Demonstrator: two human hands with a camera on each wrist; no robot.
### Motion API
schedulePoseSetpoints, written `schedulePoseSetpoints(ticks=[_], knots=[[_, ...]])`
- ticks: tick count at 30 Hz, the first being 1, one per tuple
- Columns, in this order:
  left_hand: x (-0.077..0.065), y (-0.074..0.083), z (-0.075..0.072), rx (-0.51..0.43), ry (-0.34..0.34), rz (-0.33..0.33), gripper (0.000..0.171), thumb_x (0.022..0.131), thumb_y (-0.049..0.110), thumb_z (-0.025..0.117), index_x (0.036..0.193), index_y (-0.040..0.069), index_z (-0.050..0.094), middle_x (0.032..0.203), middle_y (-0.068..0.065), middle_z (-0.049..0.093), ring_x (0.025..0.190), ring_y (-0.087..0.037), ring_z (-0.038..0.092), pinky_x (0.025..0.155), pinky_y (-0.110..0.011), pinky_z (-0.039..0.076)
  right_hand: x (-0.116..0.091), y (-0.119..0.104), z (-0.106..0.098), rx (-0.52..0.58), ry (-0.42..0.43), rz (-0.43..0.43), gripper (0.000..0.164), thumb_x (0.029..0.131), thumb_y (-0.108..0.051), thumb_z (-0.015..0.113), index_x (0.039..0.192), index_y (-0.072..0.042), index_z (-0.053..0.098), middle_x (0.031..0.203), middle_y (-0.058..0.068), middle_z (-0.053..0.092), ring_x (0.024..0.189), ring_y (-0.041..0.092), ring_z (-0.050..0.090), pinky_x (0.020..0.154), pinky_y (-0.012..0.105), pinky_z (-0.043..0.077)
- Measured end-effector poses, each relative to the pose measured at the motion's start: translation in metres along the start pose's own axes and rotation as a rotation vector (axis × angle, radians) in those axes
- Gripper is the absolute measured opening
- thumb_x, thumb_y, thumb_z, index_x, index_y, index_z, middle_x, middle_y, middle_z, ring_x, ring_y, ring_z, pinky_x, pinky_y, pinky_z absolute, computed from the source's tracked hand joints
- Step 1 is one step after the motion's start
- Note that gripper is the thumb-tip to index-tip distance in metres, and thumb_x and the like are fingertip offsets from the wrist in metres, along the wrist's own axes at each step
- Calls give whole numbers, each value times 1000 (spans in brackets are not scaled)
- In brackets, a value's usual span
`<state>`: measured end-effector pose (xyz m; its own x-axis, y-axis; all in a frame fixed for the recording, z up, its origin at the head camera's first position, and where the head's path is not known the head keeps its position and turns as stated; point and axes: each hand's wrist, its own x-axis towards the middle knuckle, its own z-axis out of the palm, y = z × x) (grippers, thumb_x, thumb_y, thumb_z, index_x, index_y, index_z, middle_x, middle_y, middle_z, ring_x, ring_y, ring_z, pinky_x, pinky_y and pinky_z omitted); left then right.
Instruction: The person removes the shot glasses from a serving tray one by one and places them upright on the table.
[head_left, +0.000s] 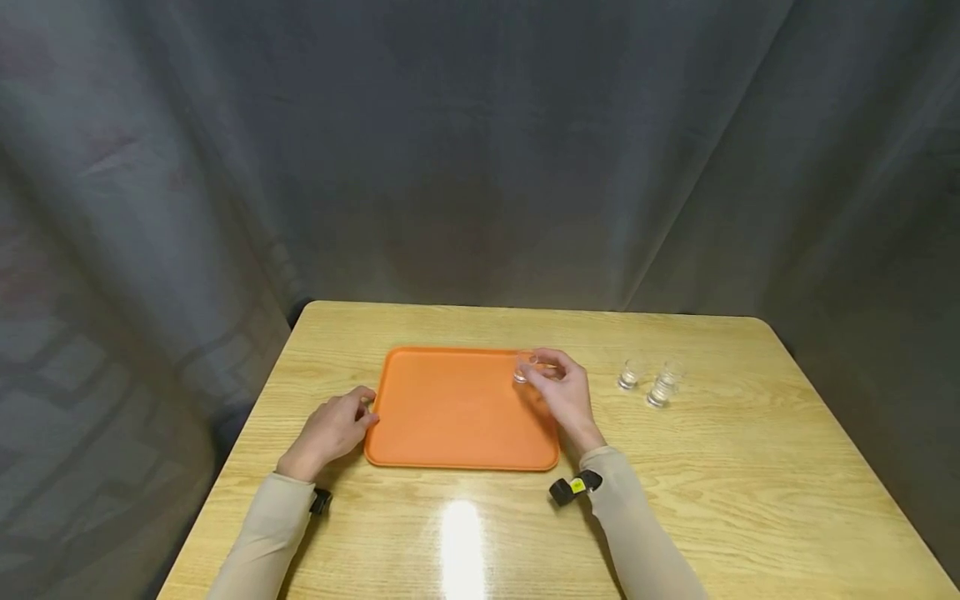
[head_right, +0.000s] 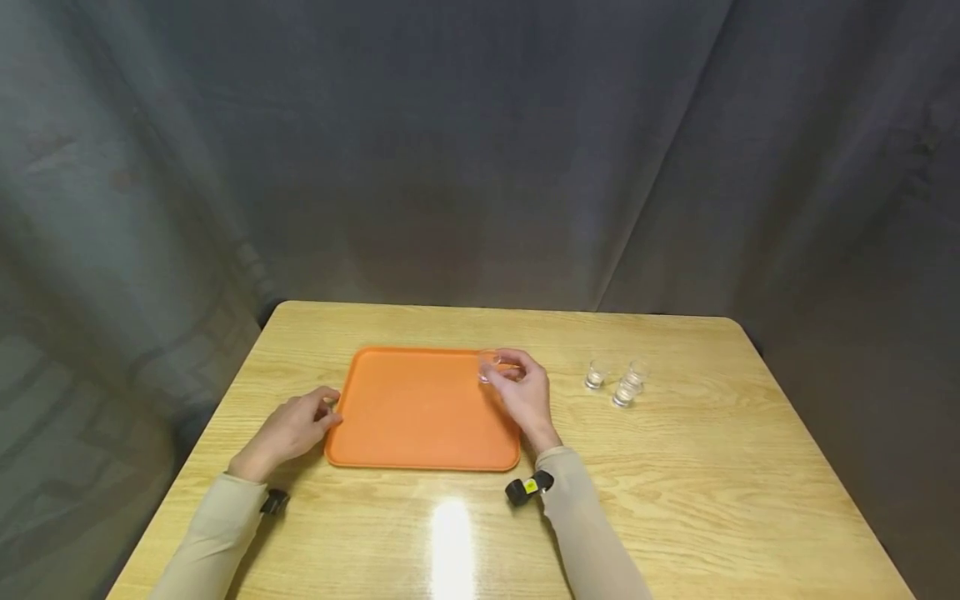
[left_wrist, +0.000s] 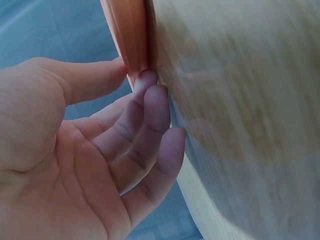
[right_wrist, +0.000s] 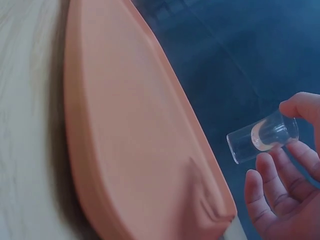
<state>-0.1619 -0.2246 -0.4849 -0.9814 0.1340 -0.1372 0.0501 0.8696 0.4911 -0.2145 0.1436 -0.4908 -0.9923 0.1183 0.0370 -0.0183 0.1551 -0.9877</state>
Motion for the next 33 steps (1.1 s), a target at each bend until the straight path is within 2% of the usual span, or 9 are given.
schedulePoseSetpoints(ticks=[12,17,24,33], knots=[[0,0,-1,-16,-4,-9,43,105,19,68,143,1,60,101,-5,73,81,-16,63,76,-38,50,-2,4,-22,-38,37,23,46,93,-19,85,133,-2,70,130,19,70,92,6,70,76,22,59],[-1,1,-1,-21,-4,-7,43,105,19,68,143,1,60,102,-5,73,82,-16,64,77,-39,51,0,9,-34,-61,67,21,48,93,-19,84,134,0,69,126,17,71,89,0,70,75,17,56],[-1,1,-3,-19,-8,-2,43,106,20,68,143,1,60,102,-5,72,83,-17,63,78,-40,51,3,19,-52,-50,128,34,42,94,-16,83,131,-1,70,119,10,72,86,-5,69,71,19,58],[-2,0,-3,-24,-16,2,44,106,20,67,144,0,60,101,-5,72,81,-16,62,77,-38,50,1,26,-78,-91,186,63,47,96,-18,80,136,1,67,134,20,66,84,-10,65,70,15,55]])
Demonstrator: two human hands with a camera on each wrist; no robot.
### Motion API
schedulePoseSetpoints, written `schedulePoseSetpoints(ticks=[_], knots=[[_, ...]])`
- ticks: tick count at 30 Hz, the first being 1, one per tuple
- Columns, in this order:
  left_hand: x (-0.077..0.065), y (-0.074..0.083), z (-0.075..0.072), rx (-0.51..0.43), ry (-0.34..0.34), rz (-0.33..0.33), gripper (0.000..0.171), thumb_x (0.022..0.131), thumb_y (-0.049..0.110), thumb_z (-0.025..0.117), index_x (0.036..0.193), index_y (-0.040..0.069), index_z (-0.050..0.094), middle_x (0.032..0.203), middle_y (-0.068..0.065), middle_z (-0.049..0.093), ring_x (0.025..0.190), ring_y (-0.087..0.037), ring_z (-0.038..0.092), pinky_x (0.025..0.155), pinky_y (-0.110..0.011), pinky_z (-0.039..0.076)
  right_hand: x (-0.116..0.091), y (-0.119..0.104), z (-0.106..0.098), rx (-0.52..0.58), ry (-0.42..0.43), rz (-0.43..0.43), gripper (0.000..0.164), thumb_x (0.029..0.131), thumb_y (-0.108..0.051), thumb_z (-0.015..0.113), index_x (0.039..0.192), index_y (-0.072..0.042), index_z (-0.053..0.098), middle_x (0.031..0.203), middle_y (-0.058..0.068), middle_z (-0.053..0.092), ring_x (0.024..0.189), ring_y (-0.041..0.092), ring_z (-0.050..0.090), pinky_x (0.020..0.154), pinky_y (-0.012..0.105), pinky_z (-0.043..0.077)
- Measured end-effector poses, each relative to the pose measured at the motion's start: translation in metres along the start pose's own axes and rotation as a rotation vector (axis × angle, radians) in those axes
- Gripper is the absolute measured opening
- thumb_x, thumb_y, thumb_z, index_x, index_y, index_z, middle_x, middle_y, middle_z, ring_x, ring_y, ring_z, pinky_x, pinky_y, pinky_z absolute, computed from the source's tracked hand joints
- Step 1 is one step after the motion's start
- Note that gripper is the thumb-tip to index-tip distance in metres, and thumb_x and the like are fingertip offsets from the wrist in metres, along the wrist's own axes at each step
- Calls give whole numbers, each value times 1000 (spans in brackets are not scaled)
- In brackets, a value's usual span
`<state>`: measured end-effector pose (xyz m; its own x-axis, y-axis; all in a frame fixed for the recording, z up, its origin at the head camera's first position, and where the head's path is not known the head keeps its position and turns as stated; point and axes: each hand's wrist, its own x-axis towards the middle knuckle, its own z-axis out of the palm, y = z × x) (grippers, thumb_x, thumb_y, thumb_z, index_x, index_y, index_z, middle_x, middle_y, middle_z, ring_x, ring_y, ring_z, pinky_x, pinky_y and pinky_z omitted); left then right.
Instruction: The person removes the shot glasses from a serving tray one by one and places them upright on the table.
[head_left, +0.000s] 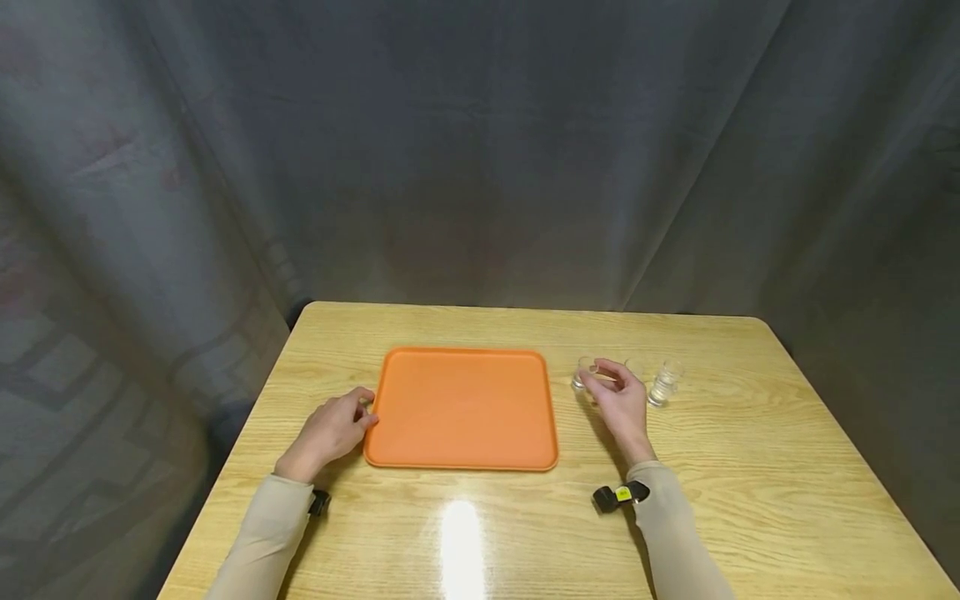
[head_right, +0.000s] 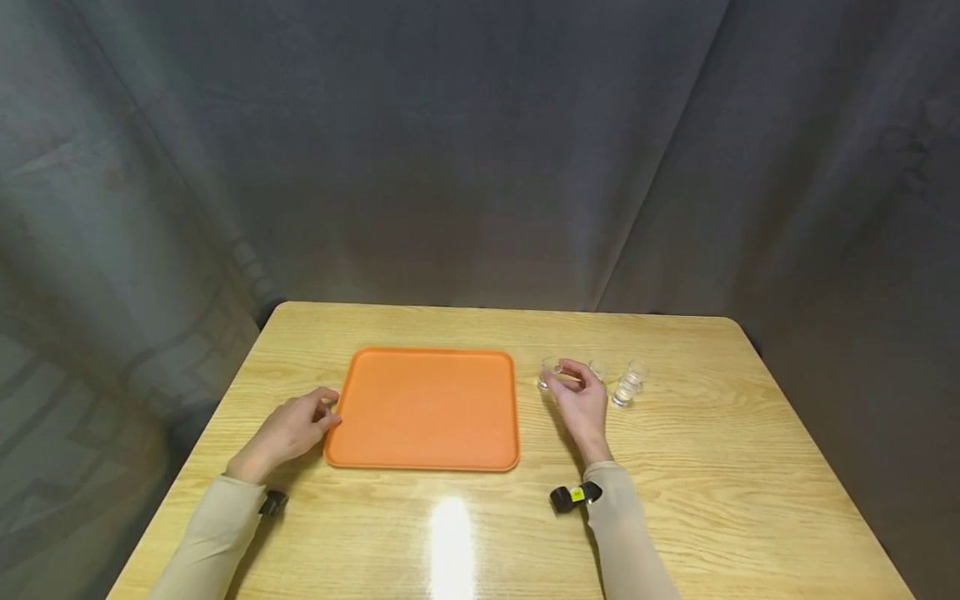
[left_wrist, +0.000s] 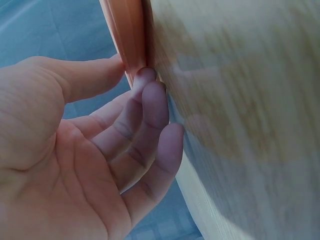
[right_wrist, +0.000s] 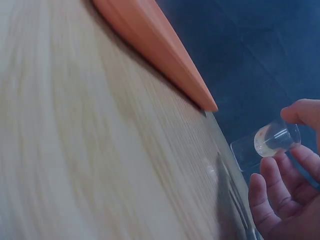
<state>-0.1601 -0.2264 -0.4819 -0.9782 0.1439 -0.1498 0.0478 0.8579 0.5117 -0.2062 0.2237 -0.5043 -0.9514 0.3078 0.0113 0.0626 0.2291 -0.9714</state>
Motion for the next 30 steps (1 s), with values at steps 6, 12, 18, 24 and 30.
schedulePoseSetpoints(ticks=[6,12,18,24,30], knots=[[-1,-1,0,2,13,8,43,106,20,67,143,0,60,103,-5,73,87,-18,66,79,-42,53,2,5,-12,6,32,17,45,97,-17,79,136,0,67,139,22,65,82,-11,65,69,12,52],[-1,-1,0,-3,10,17,43,106,20,67,143,0,60,101,-4,72,82,-16,62,76,-38,50,2,8,-21,-7,57,24,44,98,-18,78,136,-1,67,138,20,65,83,-11,64,69,12,52],[-1,0,0,4,13,18,42,106,21,67,142,0,61,100,-4,72,81,-15,60,76,-37,48,0,10,-29,-33,77,34,47,98,-23,79,138,-2,66,140,20,65,82,-14,62,69,10,51],[0,-1,0,7,12,16,43,106,21,67,143,0,61,102,-5,72,83,-16,63,77,-39,50,-2,12,-33,-45,111,27,45,97,-20,79,135,-1,68,135,21,66,80,-13,62,67,11,51],[1,-2,1,8,16,19,43,106,21,67,143,0,61,102,-5,73,84,-17,64,78,-40,51,-4,13,-37,-83,135,33,46,97,-23,80,136,-3,69,133,18,67,80,-13,62,66,11,51]])
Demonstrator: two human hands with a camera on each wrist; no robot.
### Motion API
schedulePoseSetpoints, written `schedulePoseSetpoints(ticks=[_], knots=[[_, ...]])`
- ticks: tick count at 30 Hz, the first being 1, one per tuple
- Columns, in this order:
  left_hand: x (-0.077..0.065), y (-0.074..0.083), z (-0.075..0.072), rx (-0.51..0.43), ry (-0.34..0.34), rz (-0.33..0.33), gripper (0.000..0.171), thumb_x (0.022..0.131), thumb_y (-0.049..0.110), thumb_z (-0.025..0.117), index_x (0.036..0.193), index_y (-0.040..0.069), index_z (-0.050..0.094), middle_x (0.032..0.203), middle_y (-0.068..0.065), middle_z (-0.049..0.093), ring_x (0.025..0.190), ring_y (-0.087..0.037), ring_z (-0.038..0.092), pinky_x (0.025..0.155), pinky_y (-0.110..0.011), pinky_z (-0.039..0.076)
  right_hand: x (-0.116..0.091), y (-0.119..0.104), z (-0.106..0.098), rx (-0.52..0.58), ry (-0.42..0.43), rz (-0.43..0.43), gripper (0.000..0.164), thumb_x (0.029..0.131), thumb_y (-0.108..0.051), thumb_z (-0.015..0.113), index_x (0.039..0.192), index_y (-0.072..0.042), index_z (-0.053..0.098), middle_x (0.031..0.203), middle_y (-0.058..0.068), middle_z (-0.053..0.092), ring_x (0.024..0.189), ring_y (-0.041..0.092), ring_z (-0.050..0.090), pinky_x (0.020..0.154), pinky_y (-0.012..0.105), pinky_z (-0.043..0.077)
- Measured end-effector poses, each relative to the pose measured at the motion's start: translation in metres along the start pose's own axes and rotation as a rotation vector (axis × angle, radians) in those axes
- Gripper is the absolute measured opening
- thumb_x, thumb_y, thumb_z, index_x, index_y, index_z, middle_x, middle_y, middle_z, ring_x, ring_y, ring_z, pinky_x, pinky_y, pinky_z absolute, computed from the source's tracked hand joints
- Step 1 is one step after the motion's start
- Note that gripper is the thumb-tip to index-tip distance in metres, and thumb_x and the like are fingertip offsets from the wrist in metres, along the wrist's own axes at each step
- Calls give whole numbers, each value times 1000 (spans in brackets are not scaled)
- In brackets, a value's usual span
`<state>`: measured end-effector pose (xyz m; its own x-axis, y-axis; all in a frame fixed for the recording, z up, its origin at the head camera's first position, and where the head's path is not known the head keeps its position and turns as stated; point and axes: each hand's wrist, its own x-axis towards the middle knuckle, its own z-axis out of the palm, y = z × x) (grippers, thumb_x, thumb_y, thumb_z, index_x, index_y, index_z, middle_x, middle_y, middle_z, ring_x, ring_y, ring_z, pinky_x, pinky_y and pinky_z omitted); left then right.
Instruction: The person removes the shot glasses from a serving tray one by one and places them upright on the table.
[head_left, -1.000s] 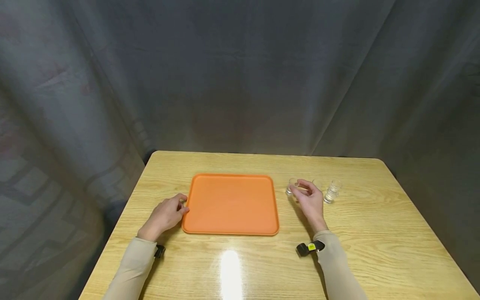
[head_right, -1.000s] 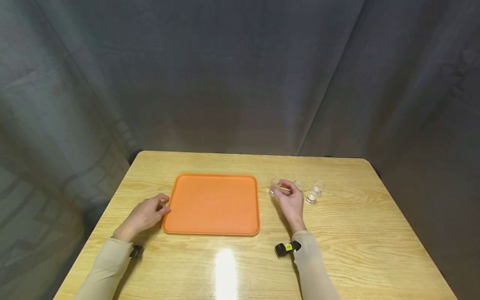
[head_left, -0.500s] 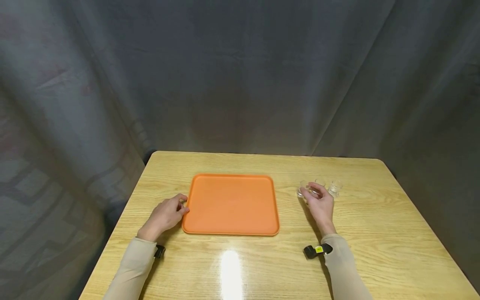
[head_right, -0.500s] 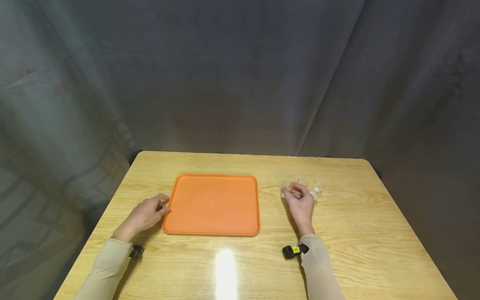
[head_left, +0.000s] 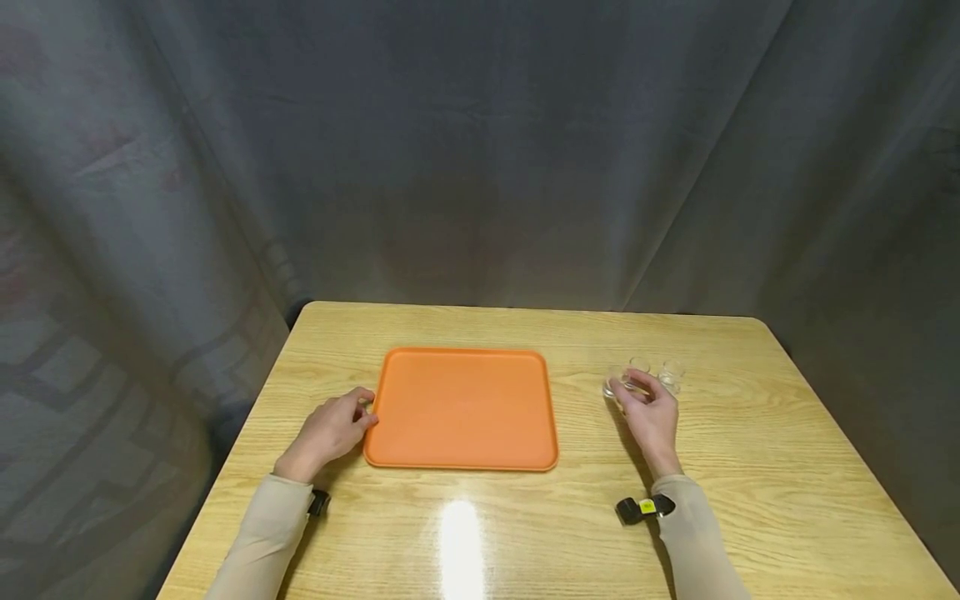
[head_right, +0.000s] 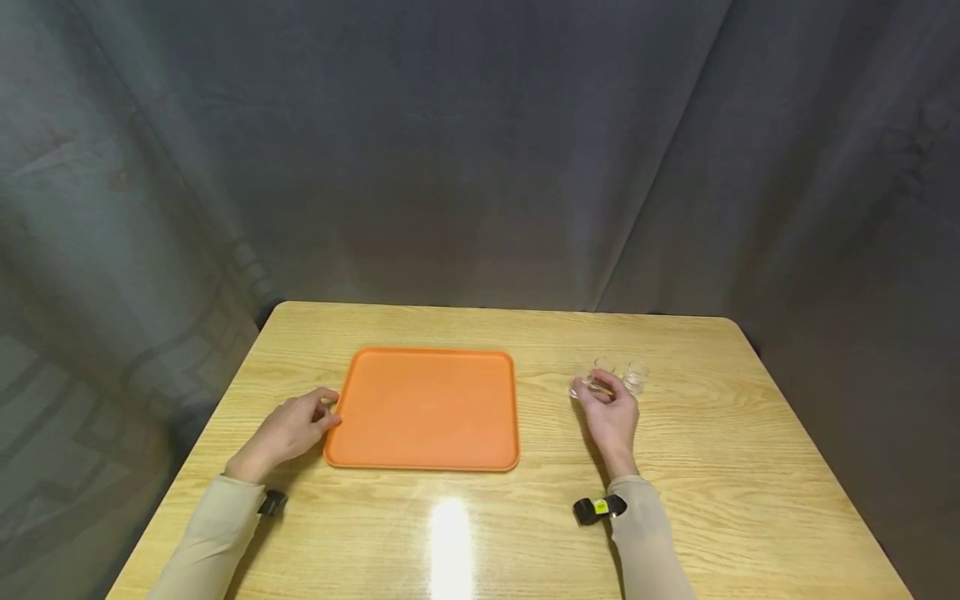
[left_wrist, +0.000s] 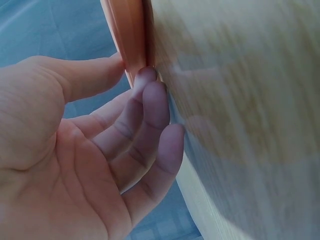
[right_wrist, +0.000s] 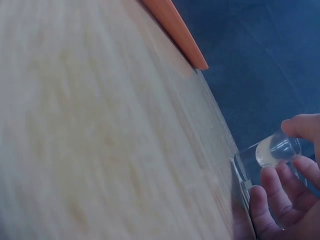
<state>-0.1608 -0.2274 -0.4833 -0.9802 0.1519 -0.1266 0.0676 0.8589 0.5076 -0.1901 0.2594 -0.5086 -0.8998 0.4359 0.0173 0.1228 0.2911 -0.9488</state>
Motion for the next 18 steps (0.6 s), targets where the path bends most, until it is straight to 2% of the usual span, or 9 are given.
schedulePoseSetpoints(ticks=[13,18], knots=[[-1,2,0,-7,-2,-3,43,106,21,67,143,0,61,100,-5,72,80,-15,61,74,-36,48,-2,1,-7,-49,18,-8,47,97,-25,80,136,-3,69,136,20,68,77,-20,59,66,10,52],[-1,2,-1,-6,-2,-4,43,106,22,67,143,1,61,101,-5,72,80,-15,61,75,-36,49,-2,1,-9,-37,9,-2,48,96,-23,81,137,-2,68,138,20,68,77,-20,61,67,10,52]])
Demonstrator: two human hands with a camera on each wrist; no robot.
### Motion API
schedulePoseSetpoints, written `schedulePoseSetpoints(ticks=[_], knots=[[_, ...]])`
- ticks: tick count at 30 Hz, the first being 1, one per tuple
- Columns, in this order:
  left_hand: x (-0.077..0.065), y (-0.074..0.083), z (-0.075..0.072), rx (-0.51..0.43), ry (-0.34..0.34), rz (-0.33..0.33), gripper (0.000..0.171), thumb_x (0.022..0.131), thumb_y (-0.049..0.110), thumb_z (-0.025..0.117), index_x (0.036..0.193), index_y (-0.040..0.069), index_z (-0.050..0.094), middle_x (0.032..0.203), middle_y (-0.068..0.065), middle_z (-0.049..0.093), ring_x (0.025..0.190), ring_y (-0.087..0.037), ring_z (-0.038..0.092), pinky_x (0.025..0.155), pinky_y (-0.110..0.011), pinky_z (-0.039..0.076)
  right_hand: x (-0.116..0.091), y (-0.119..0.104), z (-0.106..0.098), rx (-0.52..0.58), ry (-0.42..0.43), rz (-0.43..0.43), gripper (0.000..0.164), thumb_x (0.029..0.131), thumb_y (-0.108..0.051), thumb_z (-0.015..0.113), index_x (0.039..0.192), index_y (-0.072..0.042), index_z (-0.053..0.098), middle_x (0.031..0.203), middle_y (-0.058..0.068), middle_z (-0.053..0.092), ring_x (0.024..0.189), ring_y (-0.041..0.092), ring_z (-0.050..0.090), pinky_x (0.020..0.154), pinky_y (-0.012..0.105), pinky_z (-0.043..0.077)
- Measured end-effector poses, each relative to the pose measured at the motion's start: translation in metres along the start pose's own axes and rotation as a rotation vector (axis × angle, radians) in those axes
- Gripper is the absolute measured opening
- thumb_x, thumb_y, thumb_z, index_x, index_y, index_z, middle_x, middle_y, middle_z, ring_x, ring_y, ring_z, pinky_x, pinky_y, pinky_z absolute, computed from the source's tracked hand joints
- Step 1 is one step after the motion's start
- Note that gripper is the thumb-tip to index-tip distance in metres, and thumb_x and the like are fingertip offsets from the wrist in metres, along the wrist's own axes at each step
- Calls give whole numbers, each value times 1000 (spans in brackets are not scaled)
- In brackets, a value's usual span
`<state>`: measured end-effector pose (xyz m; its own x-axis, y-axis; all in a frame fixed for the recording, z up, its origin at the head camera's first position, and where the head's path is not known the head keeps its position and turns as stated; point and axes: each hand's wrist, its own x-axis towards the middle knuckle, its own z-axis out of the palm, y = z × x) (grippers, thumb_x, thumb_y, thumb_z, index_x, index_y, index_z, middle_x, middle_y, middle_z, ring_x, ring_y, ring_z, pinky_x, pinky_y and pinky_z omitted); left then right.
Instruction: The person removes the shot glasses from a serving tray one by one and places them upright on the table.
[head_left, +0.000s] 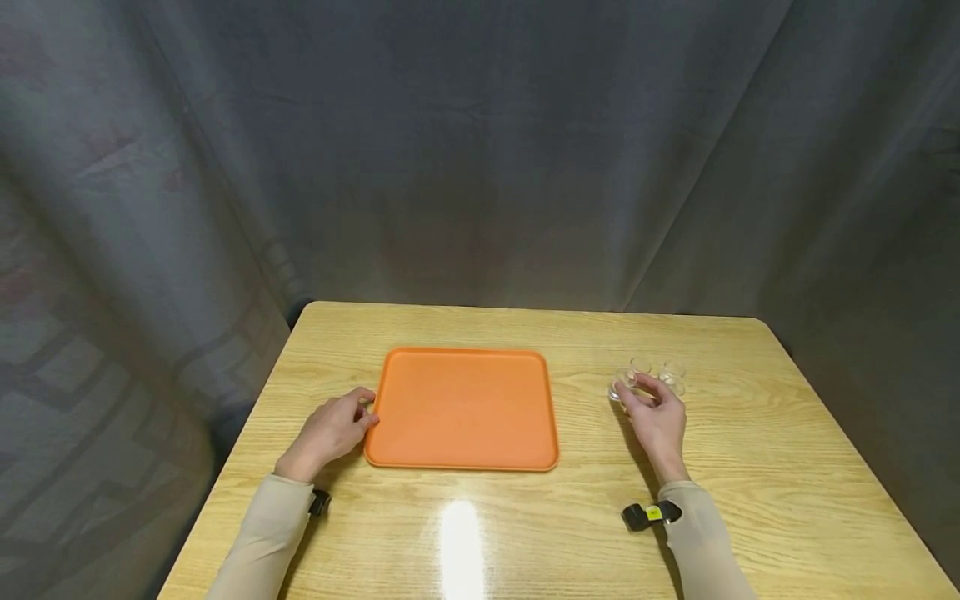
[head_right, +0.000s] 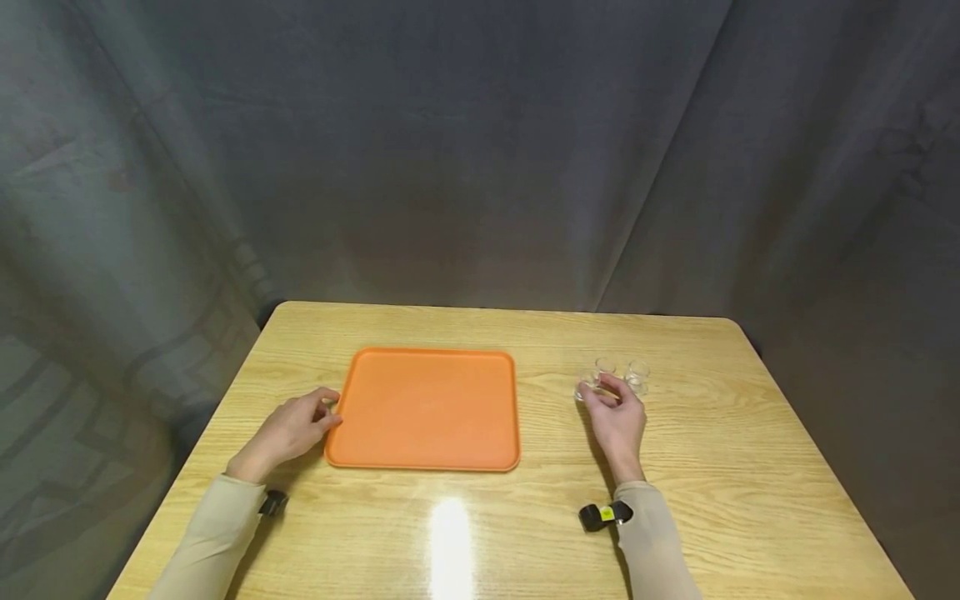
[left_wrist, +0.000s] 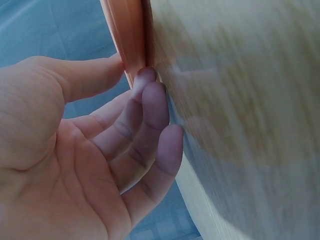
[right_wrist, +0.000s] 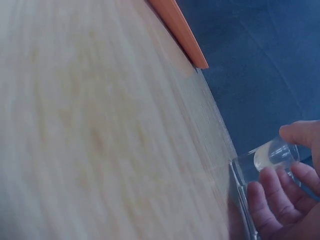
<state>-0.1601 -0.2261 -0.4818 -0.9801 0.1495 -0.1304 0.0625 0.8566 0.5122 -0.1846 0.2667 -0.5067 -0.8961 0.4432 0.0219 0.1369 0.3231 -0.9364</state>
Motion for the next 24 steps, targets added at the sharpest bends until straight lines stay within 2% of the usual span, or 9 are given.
schedulePoseSetpoints(ticks=[9,12,15,20,24], knots=[[0,-3,1,10,2,4,43,106,21,67,143,1,61,101,-5,72,81,-15,61,76,-38,50,-1,-1,-2,31,-4,-21,43,97,-22,78,135,-4,70,137,16,68,82,-18,63,72,9,51],[1,-3,1,10,1,7,43,106,22,67,143,1,61,101,-5,72,81,-15,61,76,-38,50,-2,-3,-3,32,4,-19,40,97,-21,78,133,-4,71,127,6,72,81,-16,64,71,10,52],[1,-3,1,17,6,12,42,106,22,67,142,1,62,101,-5,73,81,-16,61,76,-38,49,-4,-7,-6,36,20,-36,36,98,-19,77,130,-4,73,113,-9,71,79,-15,65,69,11,52],[0,-2,-1,16,21,28,43,105,24,68,141,2,62,102,-6,73,83,-17,64,76,-40,51,-4,-22,-20,74,54,-111,32,103,-14,68,131,1,71,103,-24,66,79,-9,67,68,12,53],[-2,-3,-5,-1,80,30,47,104,25,69,143,2,61,114,-11,74,92,-22,69,81,-47,54,2,-44,-35,50,104,-205,30,105,-14,64,129,2,71,102,-26,66,82,-7,67,70,11,54]])
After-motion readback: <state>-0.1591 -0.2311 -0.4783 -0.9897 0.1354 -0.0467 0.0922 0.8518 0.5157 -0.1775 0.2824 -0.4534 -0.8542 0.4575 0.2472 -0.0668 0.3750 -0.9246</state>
